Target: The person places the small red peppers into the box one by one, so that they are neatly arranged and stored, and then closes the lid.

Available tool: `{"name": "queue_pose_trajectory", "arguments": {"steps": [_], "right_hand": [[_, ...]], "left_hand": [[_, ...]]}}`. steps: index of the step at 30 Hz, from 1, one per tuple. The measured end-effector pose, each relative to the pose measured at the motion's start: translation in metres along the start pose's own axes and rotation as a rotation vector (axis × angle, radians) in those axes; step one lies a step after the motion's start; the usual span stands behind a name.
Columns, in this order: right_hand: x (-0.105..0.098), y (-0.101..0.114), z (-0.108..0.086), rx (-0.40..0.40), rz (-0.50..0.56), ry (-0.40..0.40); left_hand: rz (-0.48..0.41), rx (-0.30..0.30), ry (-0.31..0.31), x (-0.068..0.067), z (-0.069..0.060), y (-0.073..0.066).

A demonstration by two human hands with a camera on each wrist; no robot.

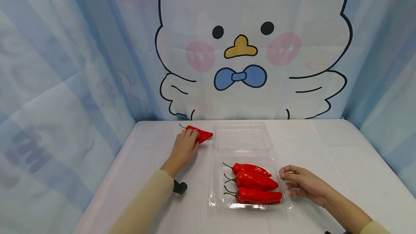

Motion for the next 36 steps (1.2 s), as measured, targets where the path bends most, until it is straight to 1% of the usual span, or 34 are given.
{"name": "queue_pose_trajectory", "arguments": {"steps": [4, 11, 19, 22, 26, 30, 36], "right_hand": [[0.000, -0.001, 0.000, 0.003, -0.002, -0.011], [0.000, 0.000, 0.000, 0.000, 0.001, -0.007], [0.000, 0.000, -0.001, -0.001, 0.004, -0.005], [0.000, -0.001, 0.000, 0.001, 0.009, -0.003], [-0.001, -0.001, 0.000, -0.001, 0.014, 0.002], [-0.001, -0.001, 0.000, -0.006, 0.019, 0.007], [0.000, -0.001, -0.001, -0.010, 0.019, 0.008]], "left_hand": [[0.001, 0.010, -0.023, -0.005, 0.000, -0.006], [-0.008, 0.039, -0.019, -0.015, 0.004, -0.022], [-0.034, 0.135, -0.094, -0.027, 0.006, -0.041], [-0.041, 0.169, -0.095, -0.032, 0.005, -0.050], [-0.009, 0.226, -0.078, -0.038, 0.004, -0.065], [0.035, 0.287, -0.081, -0.043, 0.003, -0.080], [0.061, 0.339, -0.066, -0.047, 0.001, -0.099]]}}
Point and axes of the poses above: each hand's wrist, its own z-axis towards the middle knuckle, its own x-axis out of the palm, y = z × x, the point moved 4 cm from there along z, towards the middle knuckle, and after that the axes turned 8 degrees about z, right-handed, at the moved point
